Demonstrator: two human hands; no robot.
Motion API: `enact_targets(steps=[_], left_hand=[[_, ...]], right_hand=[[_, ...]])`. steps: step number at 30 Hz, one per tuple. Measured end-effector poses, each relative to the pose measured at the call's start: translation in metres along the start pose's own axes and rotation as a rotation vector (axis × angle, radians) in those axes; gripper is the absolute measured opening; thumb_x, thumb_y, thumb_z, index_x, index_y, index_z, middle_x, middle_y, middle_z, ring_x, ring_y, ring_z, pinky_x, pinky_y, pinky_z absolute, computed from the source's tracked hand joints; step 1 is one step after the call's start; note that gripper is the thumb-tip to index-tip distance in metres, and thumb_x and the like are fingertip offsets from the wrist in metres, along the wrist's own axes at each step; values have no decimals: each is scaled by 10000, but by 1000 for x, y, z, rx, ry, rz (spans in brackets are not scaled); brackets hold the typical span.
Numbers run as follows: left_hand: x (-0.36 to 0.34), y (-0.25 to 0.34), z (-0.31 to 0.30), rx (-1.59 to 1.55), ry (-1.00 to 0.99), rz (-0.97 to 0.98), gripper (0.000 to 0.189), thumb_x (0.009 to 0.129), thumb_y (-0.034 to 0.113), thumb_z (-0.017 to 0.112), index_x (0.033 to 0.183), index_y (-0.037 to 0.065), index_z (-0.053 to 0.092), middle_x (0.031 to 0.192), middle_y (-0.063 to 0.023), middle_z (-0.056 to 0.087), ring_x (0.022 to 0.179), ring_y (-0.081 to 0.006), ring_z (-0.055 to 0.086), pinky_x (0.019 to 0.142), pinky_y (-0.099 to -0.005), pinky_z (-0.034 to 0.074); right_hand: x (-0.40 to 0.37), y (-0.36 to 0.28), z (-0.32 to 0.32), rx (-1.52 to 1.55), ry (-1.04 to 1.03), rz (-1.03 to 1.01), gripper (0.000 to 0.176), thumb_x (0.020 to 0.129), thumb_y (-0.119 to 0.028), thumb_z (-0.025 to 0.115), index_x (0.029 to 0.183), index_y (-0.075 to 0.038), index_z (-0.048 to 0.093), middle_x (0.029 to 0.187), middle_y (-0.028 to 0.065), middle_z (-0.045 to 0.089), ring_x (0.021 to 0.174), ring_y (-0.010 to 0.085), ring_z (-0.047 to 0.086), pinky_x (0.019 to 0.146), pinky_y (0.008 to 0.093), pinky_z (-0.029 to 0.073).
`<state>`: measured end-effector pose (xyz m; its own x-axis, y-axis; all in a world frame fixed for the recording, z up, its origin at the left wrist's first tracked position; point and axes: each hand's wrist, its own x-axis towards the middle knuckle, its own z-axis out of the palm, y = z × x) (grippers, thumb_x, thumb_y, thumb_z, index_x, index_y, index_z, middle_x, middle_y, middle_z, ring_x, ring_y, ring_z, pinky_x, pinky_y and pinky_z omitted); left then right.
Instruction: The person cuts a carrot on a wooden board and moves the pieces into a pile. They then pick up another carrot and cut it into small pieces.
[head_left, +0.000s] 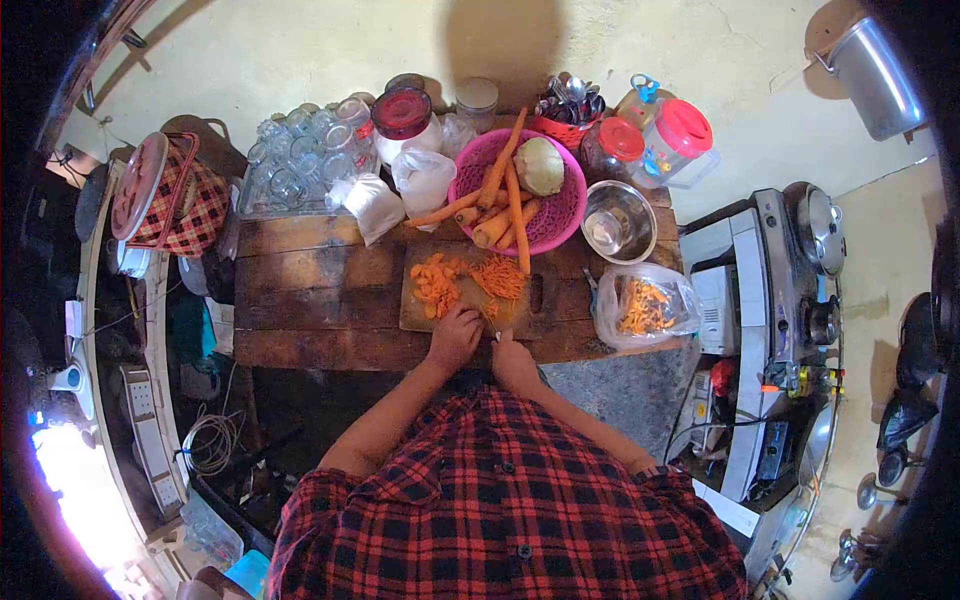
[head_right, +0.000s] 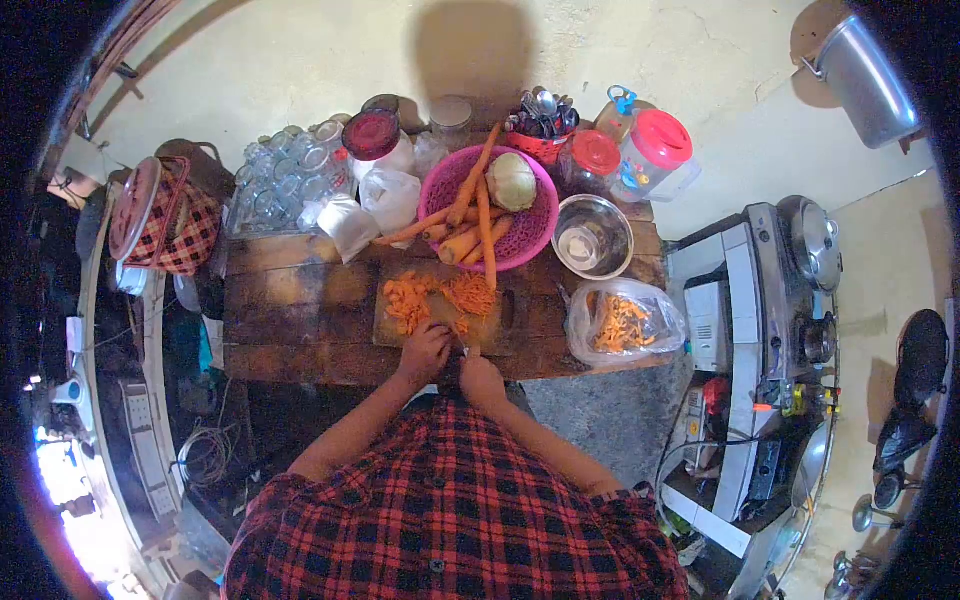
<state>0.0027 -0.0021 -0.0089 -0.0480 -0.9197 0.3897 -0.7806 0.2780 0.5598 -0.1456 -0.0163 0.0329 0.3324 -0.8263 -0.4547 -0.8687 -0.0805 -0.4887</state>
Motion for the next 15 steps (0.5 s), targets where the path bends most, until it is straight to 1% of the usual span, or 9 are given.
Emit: enact_targets(steps=[3, 5, 10, 12, 15], left_hand=[[1, 2, -4, 23, -20, 38, 173, 682, 69, 659, 843, 7, 643, 917, -109, 625, 938, -288, 560, 833, -383, 470], [0, 2, -3, 55, -30, 31, 184, 711, 88, 621, 861, -15, 644, 932, -106, 612, 979, -264, 540, 856, -351, 460], [-2, 3, -4, 67, -58, 42, 186, 714, 91, 622, 864, -16, 645, 960, -109, 604, 1001, -263, 530, 865, -352, 456], [-3, 3, -4, 75, -60, 41, 181, 720, 88, 622, 865, -17, 645, 969, -111, 601, 1002, -267, 528, 865, -354, 456], [-5, 4, -4, 98, -39, 51, 174, 720, 85, 645, 870, -3, 651, 972, -108, 604, 984, -274, 540, 835, -363, 476]], right_hand=[[0, 2, 1, 4, -19, -13, 271, 914, -214, 428, 1014, 34, 383, 789, 306, 595, 785, 460, 592, 682, 537, 463], [0, 3, 3, -13, -8, -19, 265, 912, -207, 430, 1016, 32, 383, 785, 304, 596, 776, 458, 593, 676, 538, 463], [12, 10, 16, -8, 46, -60, 258, 905, -196, 442, 1014, 30, 385, 761, 301, 594, 735, 457, 593, 654, 540, 465], [19, 10, 20, -8, 55, -85, 278, 902, -214, 449, 1019, 31, 391, 762, 301, 594, 722, 461, 589, 642, 543, 464], [10, 15, 18, 8, 50, -68, 288, 906, -230, 443, 1017, 31, 395, 761, 299, 593, 720, 466, 586, 638, 540, 468]])
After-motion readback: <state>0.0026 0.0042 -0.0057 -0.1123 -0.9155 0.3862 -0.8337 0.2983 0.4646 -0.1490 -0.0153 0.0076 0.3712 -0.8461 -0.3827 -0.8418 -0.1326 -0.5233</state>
